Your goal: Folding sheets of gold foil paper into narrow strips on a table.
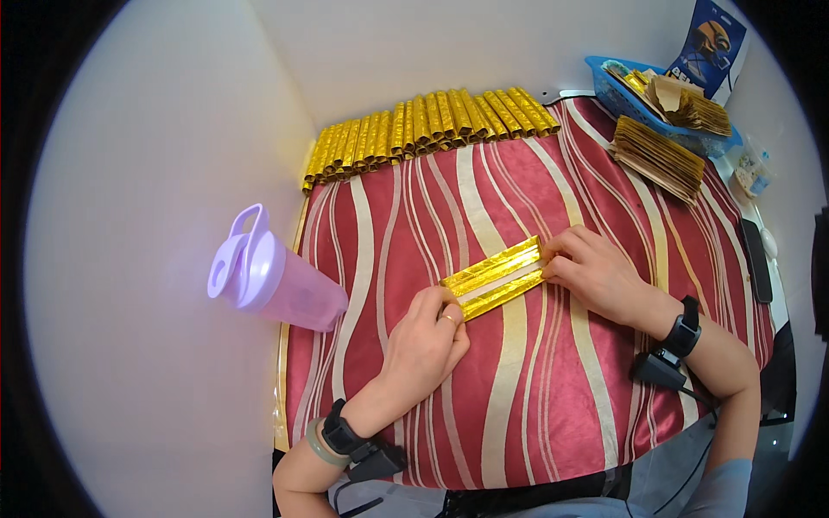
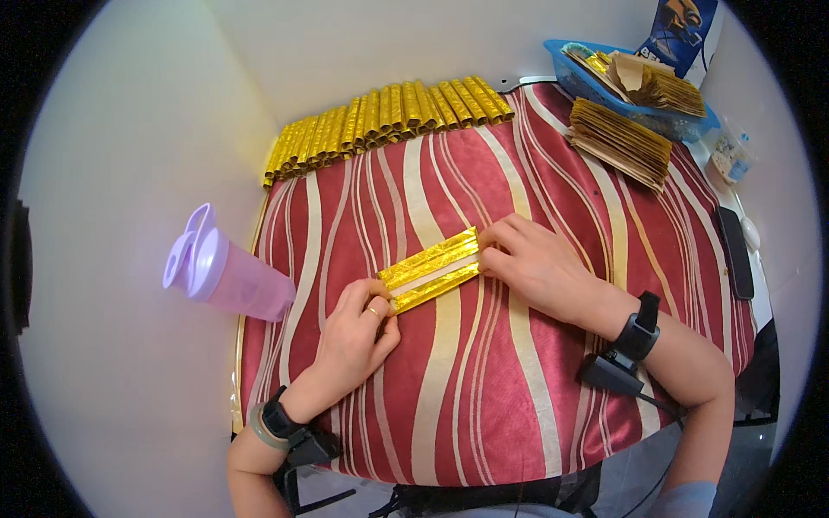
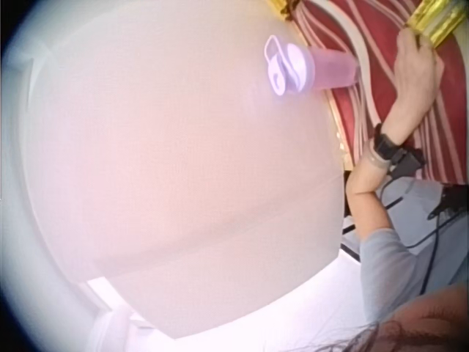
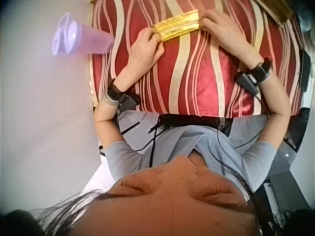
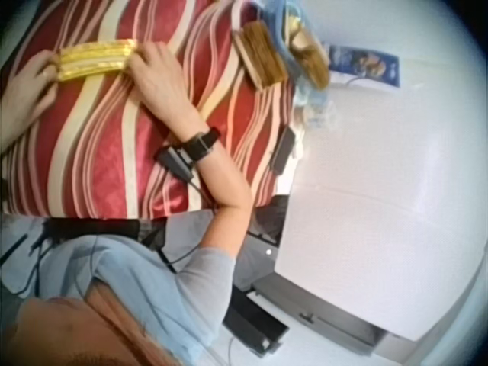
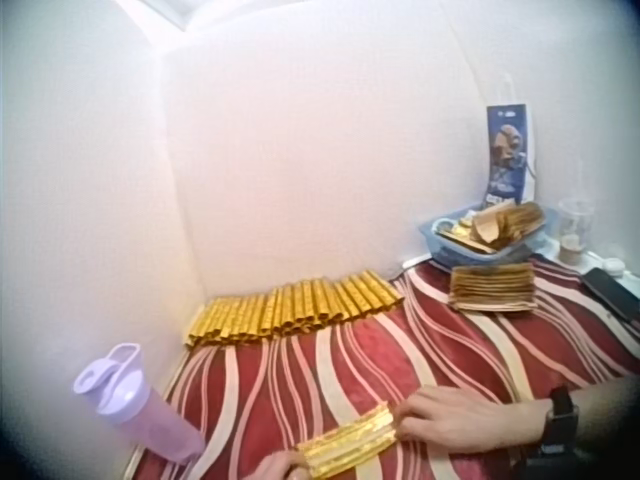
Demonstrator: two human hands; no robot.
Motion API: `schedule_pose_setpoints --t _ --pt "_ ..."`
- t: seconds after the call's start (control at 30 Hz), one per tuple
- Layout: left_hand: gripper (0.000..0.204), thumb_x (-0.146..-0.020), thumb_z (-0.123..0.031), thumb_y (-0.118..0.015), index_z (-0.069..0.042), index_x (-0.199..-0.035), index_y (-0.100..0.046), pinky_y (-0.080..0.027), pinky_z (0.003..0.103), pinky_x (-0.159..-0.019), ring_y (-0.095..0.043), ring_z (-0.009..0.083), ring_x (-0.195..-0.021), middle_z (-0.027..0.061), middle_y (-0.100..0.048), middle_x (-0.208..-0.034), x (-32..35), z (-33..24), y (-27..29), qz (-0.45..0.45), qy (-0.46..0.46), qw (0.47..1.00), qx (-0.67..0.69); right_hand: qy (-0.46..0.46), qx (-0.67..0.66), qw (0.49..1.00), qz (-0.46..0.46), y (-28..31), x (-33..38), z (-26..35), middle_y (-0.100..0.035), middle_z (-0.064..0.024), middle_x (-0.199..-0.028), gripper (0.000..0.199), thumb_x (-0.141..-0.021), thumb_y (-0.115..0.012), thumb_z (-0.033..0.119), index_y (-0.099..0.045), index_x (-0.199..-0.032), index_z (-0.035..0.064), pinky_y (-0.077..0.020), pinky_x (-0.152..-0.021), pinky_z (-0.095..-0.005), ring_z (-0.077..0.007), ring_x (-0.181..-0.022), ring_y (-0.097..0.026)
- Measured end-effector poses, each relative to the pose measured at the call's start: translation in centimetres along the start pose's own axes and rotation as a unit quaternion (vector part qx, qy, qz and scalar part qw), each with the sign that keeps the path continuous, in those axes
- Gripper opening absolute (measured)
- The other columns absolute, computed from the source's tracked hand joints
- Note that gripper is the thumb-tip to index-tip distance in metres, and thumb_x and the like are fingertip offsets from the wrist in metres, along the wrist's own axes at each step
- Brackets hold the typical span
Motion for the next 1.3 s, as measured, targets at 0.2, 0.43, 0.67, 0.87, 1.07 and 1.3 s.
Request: schedule_pose_setpoints --t 0.2,0.43,0.67,0.87,1.07,1.3 --pt "0.019 -0.072 0.004 -0.066 0.002 -0.084 -0.051 -0.049 0.039 -0.07 -0.058 0.033 -0.083 0.0157 -0.052 -0.095 0.3 0.2 -0.5 -0.006 0.023 1.0 0.019 -0.021 -0.003 1.0 -0.021 -0.3 0.2 -0.3 -0.059 -0.0086 -0.101 0.016 -0.081 -0.067 0.011 -0.055 -0.091 0.0064 -0.0489 -0.08 -0.0374 -0.0269 -0.095 -0.058" --pt "0.019 -0.075 0.003 -0.067 0.001 -0.085 -0.05 -0.048 0.039 -0.072 -0.057 0.0331 -0.086 0.016 -0.051 -0.099 0.2 0.5 -0.5 -0.007 0.047 0.998 0.038 -0.018 0.027 0.999 -0.015 -1.0 0.3 -0.6 -0.059 -0.0151 -0.119 0.03 -0.087 -0.061 0.017 -0.052 -0.112 0.0018 -0.0492 -0.09 -0.037 -0.0297 -0.113 -0.055" --pt "0.017 -0.081 0.0 -0.067 0.0 -0.086 -0.051 -0.047 0.037 -0.075 -0.057 0.0304 -0.087 0.015 -0.052 -0.099 0.3 1.5 -0.6 -0.01 0.071 0.994 0.084 -0.087 -0.041 0.995 0.032 -0.4 0.0 -1.6 -0.062 -0.0101 -0.12 0.026 -0.086 -0.065 0.018 -0.062 -0.109 0.0043 -0.0459 -0.089 -0.0366 -0.0289 -0.109 -0.055" --pt "0.01 -0.083 0.001 -0.064 0.001 -0.085 -0.054 -0.045 0.034 -0.079 -0.057 0.0259 -0.088 0.0128 -0.053 -0.097 -0.3 2.2 -0.2 -0.047 0.158 0.972 0.167 -0.12 -0.166 0.979 -0.023 -0.2 -0.5 -3.2 -0.069 -0.0054 -0.091 0.015 -0.087 -0.065 0.019 -0.065 -0.094 0.0066 -0.0445 -0.082 -0.0371 -0.026 -0.092 -0.061" --pt "0.008 -0.081 -0.001 -0.068 0.004 -0.084 -0.064 -0.05 0.03 -0.074 -0.06 0.0188 -0.084 0.0107 -0.055 -0.097 -1.3 4.6 -0.8 -0.062 0.239 0.952 0.179 -0.137 -0.145 0.979 -0.041 -1.1 -1.8 -3.9 -0.065 -0.0104 -0.08 0.01 -0.086 -0.064 0.014 -0.062 -0.086 0.0039 -0.0452 -0.075 -0.0402 -0.0305 -0.082 -0.061" --pt "0.009 -0.078 -0.006 -0.072 0.0 -0.085 -0.07 -0.048 0.03 -0.073 -0.058 0.0186 -0.082 0.0091 -0.057 -0.094 -1.8 5.3 -0.7 -0.014 0.242 0.965 0.098 -0.112 -0.133 0.983 -0.059 -1.2 -2.1 -3.9 -0.059 -0.0106 -0.081 0.009 -0.086 -0.064 0.01 -0.061 -0.087 0.002 -0.0453 -0.068 -0.0367 -0.0272 -0.077 -0.059"
Point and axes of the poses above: each hand's wrist, its own x-axis away from the middle knuckle, its own y-axis out of the back of the hand, z = x × y, the point moved 4 cm from there along -x, towards the middle knuckle
